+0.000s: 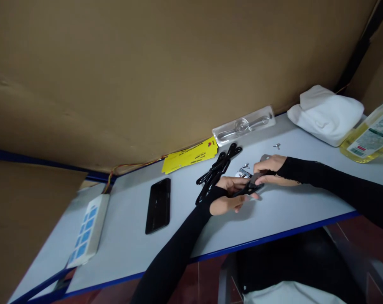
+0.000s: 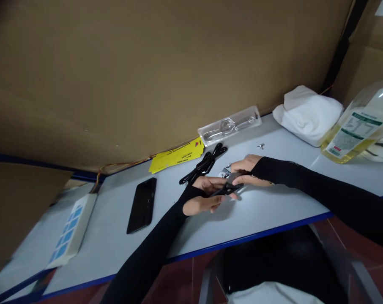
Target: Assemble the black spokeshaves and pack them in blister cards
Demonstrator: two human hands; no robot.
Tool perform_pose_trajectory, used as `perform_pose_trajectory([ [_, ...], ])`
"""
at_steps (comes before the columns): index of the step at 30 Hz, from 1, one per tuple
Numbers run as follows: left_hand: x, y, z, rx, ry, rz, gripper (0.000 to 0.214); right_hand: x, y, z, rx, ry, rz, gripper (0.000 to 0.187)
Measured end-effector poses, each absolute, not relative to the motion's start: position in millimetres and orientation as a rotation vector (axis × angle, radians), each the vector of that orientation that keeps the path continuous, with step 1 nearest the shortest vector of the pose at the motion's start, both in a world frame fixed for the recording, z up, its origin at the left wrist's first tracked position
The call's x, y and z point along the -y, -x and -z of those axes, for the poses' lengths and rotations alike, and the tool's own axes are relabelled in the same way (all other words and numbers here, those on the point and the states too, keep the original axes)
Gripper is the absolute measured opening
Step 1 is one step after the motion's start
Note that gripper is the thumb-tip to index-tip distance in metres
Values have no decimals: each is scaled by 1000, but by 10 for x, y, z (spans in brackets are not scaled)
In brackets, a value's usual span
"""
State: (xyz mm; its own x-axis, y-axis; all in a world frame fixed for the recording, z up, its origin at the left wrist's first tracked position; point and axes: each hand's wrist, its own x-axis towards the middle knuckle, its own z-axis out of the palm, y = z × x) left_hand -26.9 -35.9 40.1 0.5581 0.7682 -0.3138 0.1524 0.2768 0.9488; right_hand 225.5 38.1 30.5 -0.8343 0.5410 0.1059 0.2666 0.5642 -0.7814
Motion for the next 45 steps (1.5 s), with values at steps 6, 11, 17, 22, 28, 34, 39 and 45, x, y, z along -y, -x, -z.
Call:
perform_pose_trajectory([
  [6,221,421,-311,-698,-1136,-966,68,-305,-2156,-353,1814,824,-1515,37],
  [11,349,-65,-7,-845,-1181,-1327,47,-196,-2010,-260,1529,954,-1485,50],
  [17,385,-156,-1,-983,-1118,-1282,47,19,-1917,-224,1670,1030,-1262,38],
  [22,406,-107,-81,-988,-1156,-1237,42,92,-1920,-260,1836,1035,-1213,31],
  [28,386,-133,-51,-978,-1106,-1264,43,69,-1963,-339,1847,1117,-1109,33],
  [34,367,-115,-12,-966,-1074,-1259,44,-64,-2041,-279,1913,1117,-1173,35],
  [39,395,-107,-97,-994,-1123,-1202,41,-112,-2050,-219,2028,1048,-1085,41],
  [45,427,-157,-122,-1037,-1125,-1211,39,-32,-2027,-175,2234,1031,-824,46],
])
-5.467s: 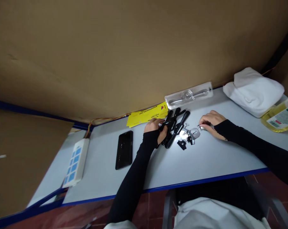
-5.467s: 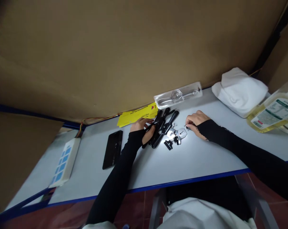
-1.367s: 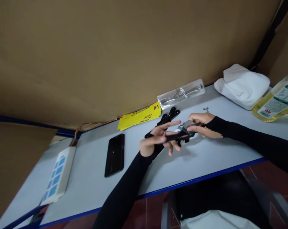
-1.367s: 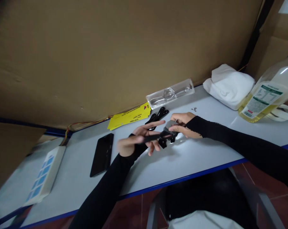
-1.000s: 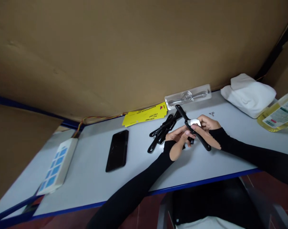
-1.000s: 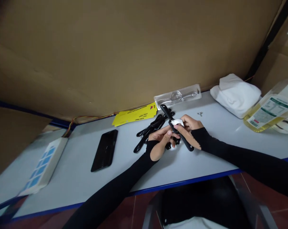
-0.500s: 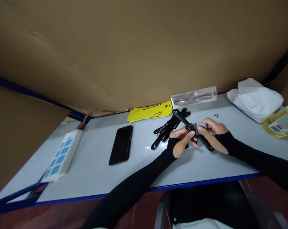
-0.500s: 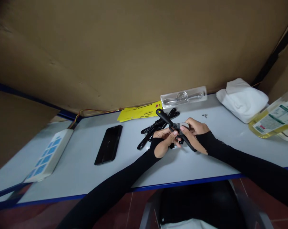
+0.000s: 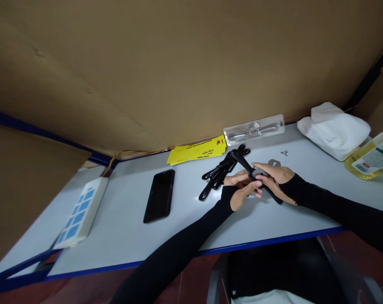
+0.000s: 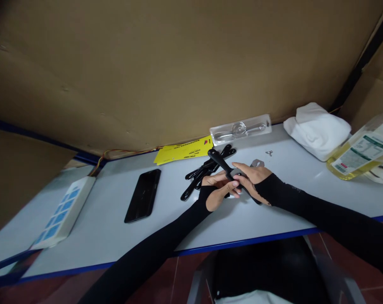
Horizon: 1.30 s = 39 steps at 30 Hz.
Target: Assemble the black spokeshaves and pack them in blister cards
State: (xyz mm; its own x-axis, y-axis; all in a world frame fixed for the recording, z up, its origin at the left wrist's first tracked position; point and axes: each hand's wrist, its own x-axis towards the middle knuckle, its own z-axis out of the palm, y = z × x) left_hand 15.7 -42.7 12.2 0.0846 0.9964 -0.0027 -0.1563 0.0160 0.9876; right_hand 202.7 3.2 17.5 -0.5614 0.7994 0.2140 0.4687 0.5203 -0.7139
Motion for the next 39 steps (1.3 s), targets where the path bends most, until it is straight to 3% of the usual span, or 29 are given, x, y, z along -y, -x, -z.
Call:
perform_pose_trajectory([
  [6,473,-155,-87,-1089,-1128,-1210,40,72,-1975,-220,2042,913,-1205,49],
  [12,453,-135,-53,-1111,-1111,-1250,42,14,-2001,-209,1936,918,-1345,54],
  [39,428,-135,-182,-1196,-1010,-1267,46,83,-1921,-84,2010,950,-1046,43],
])
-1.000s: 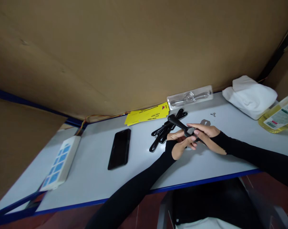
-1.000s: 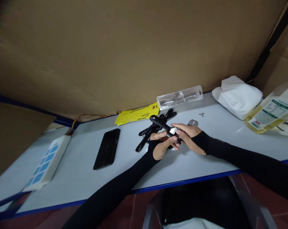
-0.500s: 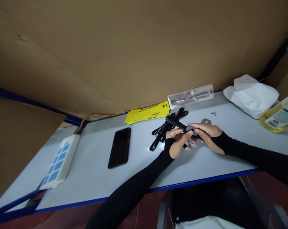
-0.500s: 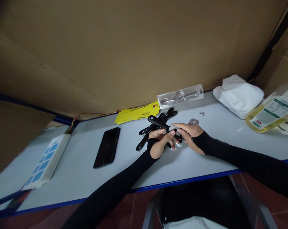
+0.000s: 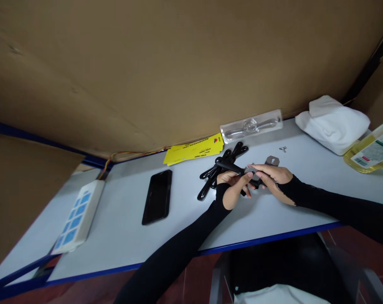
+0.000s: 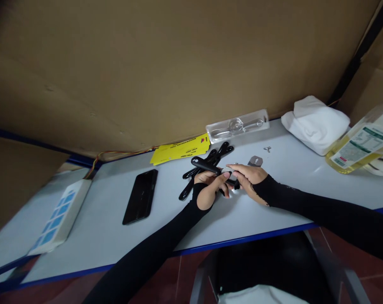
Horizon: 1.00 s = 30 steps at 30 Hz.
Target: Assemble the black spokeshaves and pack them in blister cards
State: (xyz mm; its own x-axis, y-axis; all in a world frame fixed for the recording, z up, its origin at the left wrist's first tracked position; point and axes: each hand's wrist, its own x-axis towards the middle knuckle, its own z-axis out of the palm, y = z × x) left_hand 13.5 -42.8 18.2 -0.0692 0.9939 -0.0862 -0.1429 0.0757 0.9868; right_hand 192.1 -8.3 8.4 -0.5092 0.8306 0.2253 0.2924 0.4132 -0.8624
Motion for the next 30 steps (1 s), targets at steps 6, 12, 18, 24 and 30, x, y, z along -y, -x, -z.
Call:
perform_pose_trajectory([
  [6,416,-112,-156,-1200,-1011,-1259,48,95,-1939,-136,1989,952,-1082,45],
  [12,416,-103,-165,-1242,-1018,-1248,50,98,-1956,-115,1974,963,-1123,45],
  [18,421,-76,-136,-1263,-1060,-1246,45,84,-1963,-102,1997,956,-1122,44],
  [24,432,-84,-79,-1282,-1047,-1283,46,80,-1963,-87,2022,957,-1056,44],
  [30,446,-93,-76,-1296,-1040,-1294,45,88,-1971,-82,2026,946,-1033,44],
])
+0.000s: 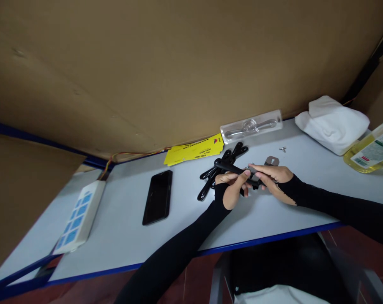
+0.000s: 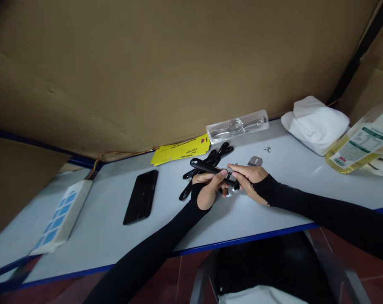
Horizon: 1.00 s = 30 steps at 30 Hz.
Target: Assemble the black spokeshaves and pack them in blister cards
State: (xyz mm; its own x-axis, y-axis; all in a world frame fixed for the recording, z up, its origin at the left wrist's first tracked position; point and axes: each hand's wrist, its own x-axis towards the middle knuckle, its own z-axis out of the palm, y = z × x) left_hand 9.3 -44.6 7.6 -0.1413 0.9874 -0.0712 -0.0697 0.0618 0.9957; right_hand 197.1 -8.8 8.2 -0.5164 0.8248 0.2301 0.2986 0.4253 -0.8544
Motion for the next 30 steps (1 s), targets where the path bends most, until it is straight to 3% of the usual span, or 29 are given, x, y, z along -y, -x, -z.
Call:
perform_pose_trajectory([
  [13,458,-141,-121,-1333,-957,-1321,42,80,-1953,-47,1952,945,-1117,43],
  [16,396,-101,-149,-1352,-881,-1334,43,-47,-2052,-131,1979,960,-1015,42],
  [22,134,161,-200,-1428,-608,-1432,37,-516,-2340,-157,2265,931,-488,28],
  [30,130,184,-228,-1434,-581,-1468,35,-578,-2400,41,2556,880,-413,27],
])
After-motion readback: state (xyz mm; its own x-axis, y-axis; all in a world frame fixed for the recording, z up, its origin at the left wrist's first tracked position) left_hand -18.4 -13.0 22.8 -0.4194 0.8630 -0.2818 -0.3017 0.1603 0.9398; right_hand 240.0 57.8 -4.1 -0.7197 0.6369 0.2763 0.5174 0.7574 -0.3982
